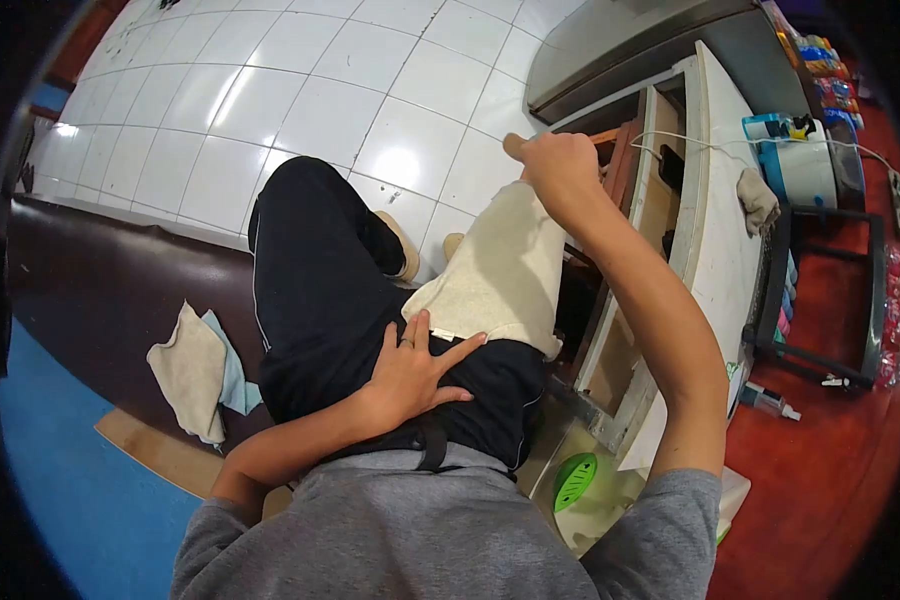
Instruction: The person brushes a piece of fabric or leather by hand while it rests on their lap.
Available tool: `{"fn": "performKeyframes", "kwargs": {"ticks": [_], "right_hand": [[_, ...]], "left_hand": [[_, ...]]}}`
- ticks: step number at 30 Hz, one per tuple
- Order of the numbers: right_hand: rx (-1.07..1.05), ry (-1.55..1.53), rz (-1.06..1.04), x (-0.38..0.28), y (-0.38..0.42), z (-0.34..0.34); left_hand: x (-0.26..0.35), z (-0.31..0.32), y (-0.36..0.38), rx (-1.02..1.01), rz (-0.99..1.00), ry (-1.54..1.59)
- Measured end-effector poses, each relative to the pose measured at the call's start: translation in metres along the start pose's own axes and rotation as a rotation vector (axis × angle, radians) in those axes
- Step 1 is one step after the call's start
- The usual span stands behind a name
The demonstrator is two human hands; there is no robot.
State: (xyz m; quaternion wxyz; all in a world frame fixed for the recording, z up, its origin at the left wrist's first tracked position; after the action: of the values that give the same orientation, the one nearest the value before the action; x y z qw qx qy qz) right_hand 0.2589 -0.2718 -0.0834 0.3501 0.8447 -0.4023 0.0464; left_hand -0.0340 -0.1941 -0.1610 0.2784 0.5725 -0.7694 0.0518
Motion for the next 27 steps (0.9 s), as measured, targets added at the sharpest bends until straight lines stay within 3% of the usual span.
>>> {"fn": "performKeyframes", "kwargs": {"ticks": [2, 4, 6, 8, 9, 11, 12, 14, 15, 16, 18, 20, 22, 24, 25, 26, 27], "right_hand": [[0.073, 0.052, -0.020, -0.003, -0.006, -0.004], [-0.476, -0.486, -0.371, -0.013, -0.011, 0.007], [-0.836, -0.671, -0.334, -0.025, 0.001, 0.011], [-0.605, -0.400, -0.262, -0.018, -0.014, 0.037], [-0.609, -0.400, -0.262, -0.013, -0.015, 0.043], [-0.046, -0.229, -0.022, 0.011, -0.020, 0.039], [-0.046, -0.226, -0.021, 0.018, -0.019, 0.042], [0.217, -0.029, 0.162, 0.035, -0.015, 0.044], [0.192, -0.283, 0.096, 0.036, 0.006, 0.026], [0.210, -0.543, -0.176, 0.039, 0.007, 0.032], [-0.181, -0.975, -0.412, 0.032, 0.038, 0.035], [-0.367, -0.978, -0.493, 0.020, 0.056, 0.057], [-0.326, -0.840, -0.409, 0.021, 0.054, 0.074], [-0.095, -0.617, -0.001, 0.039, 0.045, 0.079], [0.084, -0.645, 0.108, 0.043, 0.046, 0.078], [0.089, -0.647, 0.112, 0.044, 0.047, 0.078], [0.133, -0.502, 0.242, 0.045, 0.050, 0.073]], "left_hand": [[-0.001, 0.002, 0.001, 0.009, -0.001, 0.013], [-0.001, 0.001, 0.000, 0.026, 0.001, 0.014], [0.000, 0.002, 0.000, 0.030, 0.002, 0.010], [-0.002, 0.002, -0.001, 0.033, -0.003, 0.007], [-0.003, 0.002, -0.001, 0.048, 0.004, 0.008], [-0.002, 0.001, 0.000, 0.059, 0.020, 0.009], [-0.002, -0.001, -0.001, 0.059, 0.006, 0.013], [-0.001, -0.004, -0.001, 0.056, -0.004, 0.020], [-0.002, -0.005, -0.002, 0.034, -0.006, 0.013], [-0.001, -0.005, -0.003, 0.010, -0.007, 0.009], [-0.002, -0.006, -0.004, -0.005, -0.002, 0.014], [-0.003, -0.005, -0.005, -0.028, 0.001, 0.012], [-0.003, -0.004, -0.005, -0.024, 0.017, 0.003], [-0.003, -0.003, -0.004, -0.022, 0.035, -0.002], [-0.003, -0.004, -0.005, -0.008, 0.039, -0.003], [-0.002, -0.004, -0.005, -0.006, 0.042, -0.008], [-0.002, -0.004, -0.005, -0.004, 0.042, -0.009]]}}
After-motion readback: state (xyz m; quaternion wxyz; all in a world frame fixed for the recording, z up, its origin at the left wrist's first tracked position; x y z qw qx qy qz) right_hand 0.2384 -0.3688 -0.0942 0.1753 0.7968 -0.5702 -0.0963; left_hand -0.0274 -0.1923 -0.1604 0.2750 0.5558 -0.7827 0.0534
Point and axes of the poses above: each hand's wrist, its own y-axis away from the middle knuckle, its own z-axis out of the palm, x = y × z, the point moved 3 cm from there along -y, towards the middle knuckle, and after that the axes turned 2 degrees about -y, right-handed, at the moved point
